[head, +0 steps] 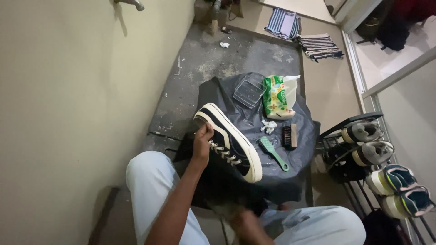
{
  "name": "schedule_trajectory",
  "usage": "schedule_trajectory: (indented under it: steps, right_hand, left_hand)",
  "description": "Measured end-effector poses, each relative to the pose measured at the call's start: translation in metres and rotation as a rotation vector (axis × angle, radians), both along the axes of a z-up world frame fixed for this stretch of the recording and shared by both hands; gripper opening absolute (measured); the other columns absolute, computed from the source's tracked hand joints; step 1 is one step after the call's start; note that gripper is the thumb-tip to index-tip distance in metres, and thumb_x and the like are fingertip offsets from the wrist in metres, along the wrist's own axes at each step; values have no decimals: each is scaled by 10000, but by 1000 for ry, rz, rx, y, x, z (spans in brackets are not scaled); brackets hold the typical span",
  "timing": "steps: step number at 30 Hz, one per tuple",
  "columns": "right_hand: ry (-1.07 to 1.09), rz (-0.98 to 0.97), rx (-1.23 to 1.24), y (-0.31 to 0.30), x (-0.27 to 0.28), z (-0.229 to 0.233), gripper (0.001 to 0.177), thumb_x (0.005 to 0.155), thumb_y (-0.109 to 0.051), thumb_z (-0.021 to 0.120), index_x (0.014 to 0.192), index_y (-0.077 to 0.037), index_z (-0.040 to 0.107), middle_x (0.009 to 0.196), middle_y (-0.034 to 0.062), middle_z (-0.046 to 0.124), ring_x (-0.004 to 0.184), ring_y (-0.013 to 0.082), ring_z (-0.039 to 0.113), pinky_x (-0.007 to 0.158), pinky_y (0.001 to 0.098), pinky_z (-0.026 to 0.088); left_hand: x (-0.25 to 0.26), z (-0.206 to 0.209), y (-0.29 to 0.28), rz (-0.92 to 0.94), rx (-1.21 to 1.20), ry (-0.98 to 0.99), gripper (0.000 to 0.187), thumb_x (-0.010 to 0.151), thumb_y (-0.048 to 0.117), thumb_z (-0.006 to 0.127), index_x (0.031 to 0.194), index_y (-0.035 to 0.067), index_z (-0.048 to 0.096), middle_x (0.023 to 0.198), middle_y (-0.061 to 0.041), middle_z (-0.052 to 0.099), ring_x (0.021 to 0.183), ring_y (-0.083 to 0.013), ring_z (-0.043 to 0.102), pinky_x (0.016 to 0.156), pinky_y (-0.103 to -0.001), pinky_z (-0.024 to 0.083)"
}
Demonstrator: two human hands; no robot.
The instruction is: The person scrubs a black and white sneaker with a green brush and wipes it with a cloth. They repeatedly scrub the sole, sides, and upper parts of the shoe, then wipe with a cloth, continuing the cycle throughout the clip.
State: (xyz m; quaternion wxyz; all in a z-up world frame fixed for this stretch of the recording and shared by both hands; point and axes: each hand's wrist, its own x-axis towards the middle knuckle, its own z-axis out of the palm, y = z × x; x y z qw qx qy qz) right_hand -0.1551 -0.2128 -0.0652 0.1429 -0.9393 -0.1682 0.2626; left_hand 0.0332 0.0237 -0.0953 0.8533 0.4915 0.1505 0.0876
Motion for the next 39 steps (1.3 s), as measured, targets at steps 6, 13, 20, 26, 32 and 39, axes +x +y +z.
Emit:
schedule_trajectory:
  steps: [6,13,20,26,32,39]
  right_hand:
    - [308,318,-65,-43,3,-313,434,958,-408,661,1306,-157,594,1190,145,681,1092,360,664,877,504,538]
    - [228,325,-56,-27,2,-294,445,913,-353,708,1315,-202,593,1249,107,640,1137,327,631,910,464,520]
    - [201,293,-82,-57,-3,-312,488,867,-299,754,1324,-248,593,1309,70,598,1182,295,597,944,424,502]
    - [426,56,-244,62,73,-29,401,914,-311,714,1294,-273,593,1267,8,619,1111,181,621,927,322,516]
    - [487,-151,-104,-57,60,108,171,958,-384,654,1033,-236,696,1077,-34,635,952,98,629,853,265,486]
    - [198,-473,990,-122,75,185,335,815,-240,735,1026,17,699,1057,182,677,844,328,671,571,378,525]
  left_hand:
    - [-15,27,1,-26,31,-22,487,1069,243,512,1502,29,449,1529,-231,378,1540,-431,139,1199,-664,118]
    - [1,-16,3,34,63,-38,543,1062,296,576,1499,-14,489,1557,-238,436,1491,-357,275,1230,-560,223]
    - [-2,-1,0,-52,76,-49,462,1069,260,569,1452,9,504,1466,-236,433,1431,-395,270,1108,-583,326]
    - [-26,65,1,-37,11,-160,212,1041,168,561,857,180,456,872,66,368,829,-77,345,800,-264,342]
    - [-20,59,0,-47,58,-93,321,1018,241,570,1246,37,666,1195,-7,602,1186,-137,540,1107,-328,430]
    - [-35,129,-5,-114,-64,-3,495,948,280,601,1320,-41,657,1302,-162,700,1197,-273,678,1060,-383,534]
